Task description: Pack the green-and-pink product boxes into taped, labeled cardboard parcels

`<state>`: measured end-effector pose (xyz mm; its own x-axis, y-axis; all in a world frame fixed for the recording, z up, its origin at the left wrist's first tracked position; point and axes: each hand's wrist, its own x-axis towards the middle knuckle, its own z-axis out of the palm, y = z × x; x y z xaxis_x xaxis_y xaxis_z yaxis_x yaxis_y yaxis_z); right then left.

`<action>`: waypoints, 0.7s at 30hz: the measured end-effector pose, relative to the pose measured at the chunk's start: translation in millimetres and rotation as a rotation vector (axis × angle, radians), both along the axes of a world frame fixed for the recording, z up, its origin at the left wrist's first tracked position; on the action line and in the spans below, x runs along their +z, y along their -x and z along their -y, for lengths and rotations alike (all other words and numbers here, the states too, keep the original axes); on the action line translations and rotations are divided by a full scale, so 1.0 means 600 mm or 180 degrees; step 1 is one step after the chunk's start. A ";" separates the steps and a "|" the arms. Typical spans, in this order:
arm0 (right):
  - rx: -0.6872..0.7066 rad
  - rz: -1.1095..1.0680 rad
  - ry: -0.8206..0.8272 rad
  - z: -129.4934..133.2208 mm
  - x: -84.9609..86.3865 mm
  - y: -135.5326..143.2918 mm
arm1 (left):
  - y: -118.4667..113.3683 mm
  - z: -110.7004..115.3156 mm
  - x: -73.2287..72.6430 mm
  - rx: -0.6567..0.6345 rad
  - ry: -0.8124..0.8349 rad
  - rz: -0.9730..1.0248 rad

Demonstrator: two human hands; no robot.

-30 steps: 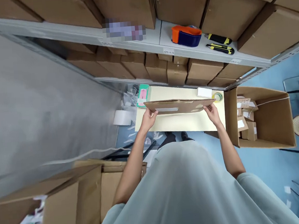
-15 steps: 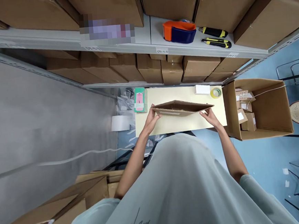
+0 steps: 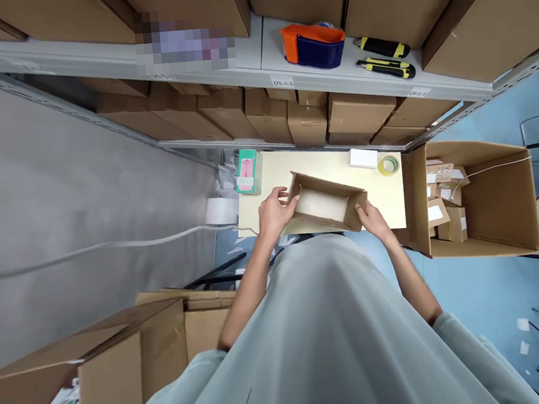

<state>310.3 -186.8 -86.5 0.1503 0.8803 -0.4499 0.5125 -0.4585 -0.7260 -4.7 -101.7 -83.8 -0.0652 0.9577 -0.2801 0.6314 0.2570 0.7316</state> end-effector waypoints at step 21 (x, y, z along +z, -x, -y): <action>0.0518 0.1657 -0.0357 -0.049 0.028 0.022 | -0.038 0.027 0.013 -0.0276 -0.0205 -0.0931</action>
